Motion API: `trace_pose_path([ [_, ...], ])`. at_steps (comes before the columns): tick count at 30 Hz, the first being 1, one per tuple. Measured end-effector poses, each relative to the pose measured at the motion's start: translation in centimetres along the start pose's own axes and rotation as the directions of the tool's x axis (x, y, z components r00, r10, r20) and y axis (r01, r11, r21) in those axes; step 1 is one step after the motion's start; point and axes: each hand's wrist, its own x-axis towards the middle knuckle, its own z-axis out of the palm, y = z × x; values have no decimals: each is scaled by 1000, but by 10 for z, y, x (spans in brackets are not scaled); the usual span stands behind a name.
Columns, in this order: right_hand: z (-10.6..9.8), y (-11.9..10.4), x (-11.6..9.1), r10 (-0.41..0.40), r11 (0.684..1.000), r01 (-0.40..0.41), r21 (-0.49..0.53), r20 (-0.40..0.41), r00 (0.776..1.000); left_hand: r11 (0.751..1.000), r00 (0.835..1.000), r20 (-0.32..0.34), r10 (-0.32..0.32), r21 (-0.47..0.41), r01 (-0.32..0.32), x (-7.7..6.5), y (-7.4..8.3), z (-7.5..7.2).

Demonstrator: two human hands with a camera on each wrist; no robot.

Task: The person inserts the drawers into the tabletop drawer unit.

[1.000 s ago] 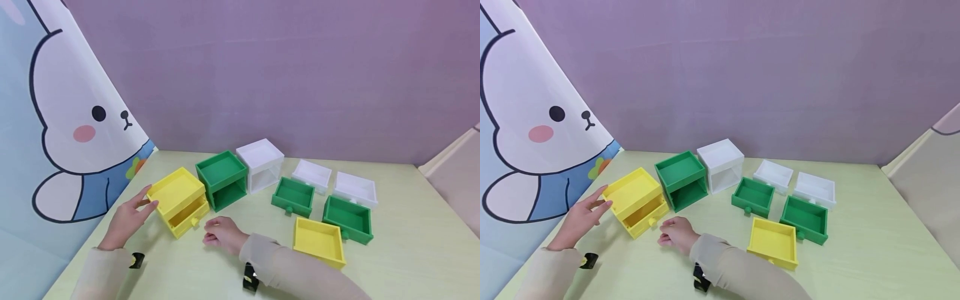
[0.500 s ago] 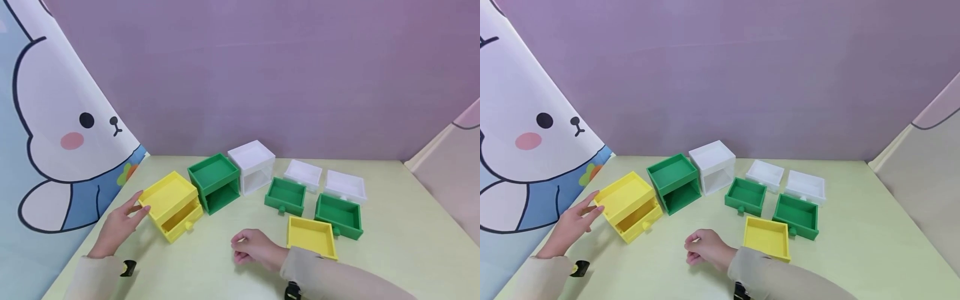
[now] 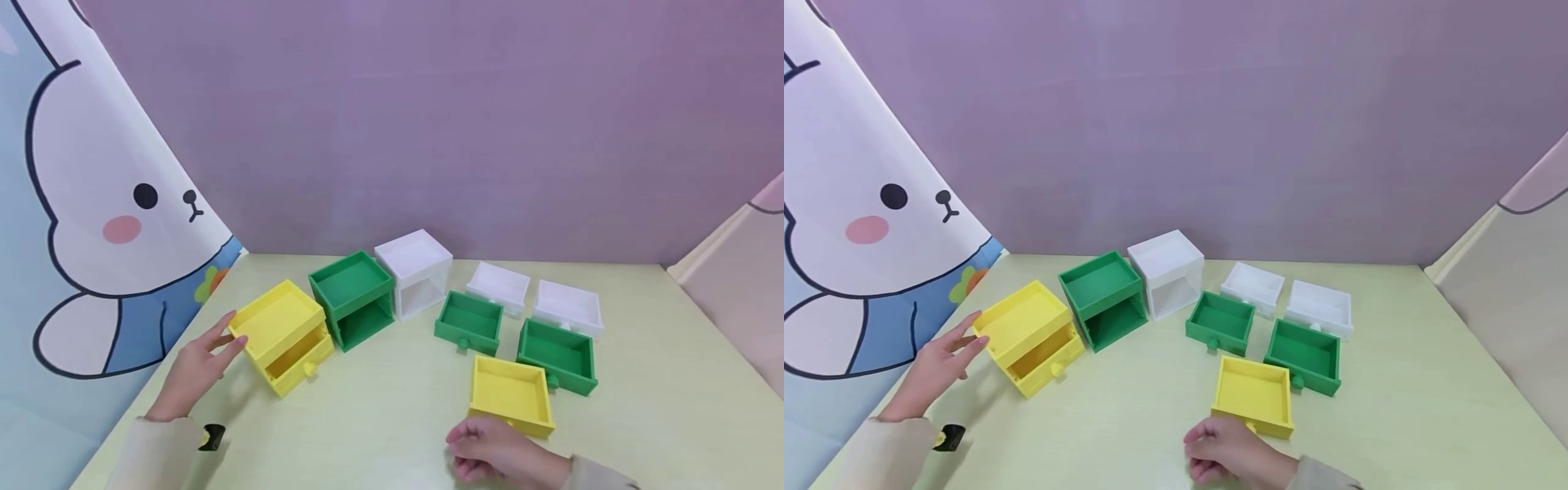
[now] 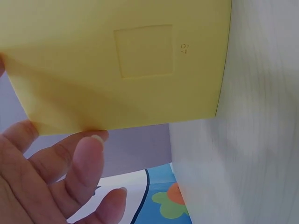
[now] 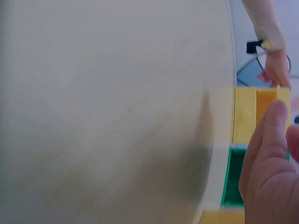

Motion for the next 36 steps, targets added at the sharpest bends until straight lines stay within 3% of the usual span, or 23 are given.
trace_pose_path([
  [6,-29,12,-22,51,986,-73,150,146,988,1000,1000,11,-12,-15,12,-1,3,0],
  [8,-36,15,-27,55,981,-82,178,152,987,1000,1000,15,-19,-19,19,-1,3,-1],
  [15,-53,28,-37,80,965,-97,243,81,994,998,999,27,-44,-33,45,-1,3,0],
  [23,-52,33,-37,128,952,-128,278,19,992,998,998,30,-47,-36,48,-2,4,-1],
  [29,-51,33,-34,145,910,-136,391,7,989,999,999,28,-21,-36,22,0,3,-1],
  [36,-53,33,-29,124,868,-84,490,-50,991,999,999,24,-30,-41,31,1,3,-1],
])
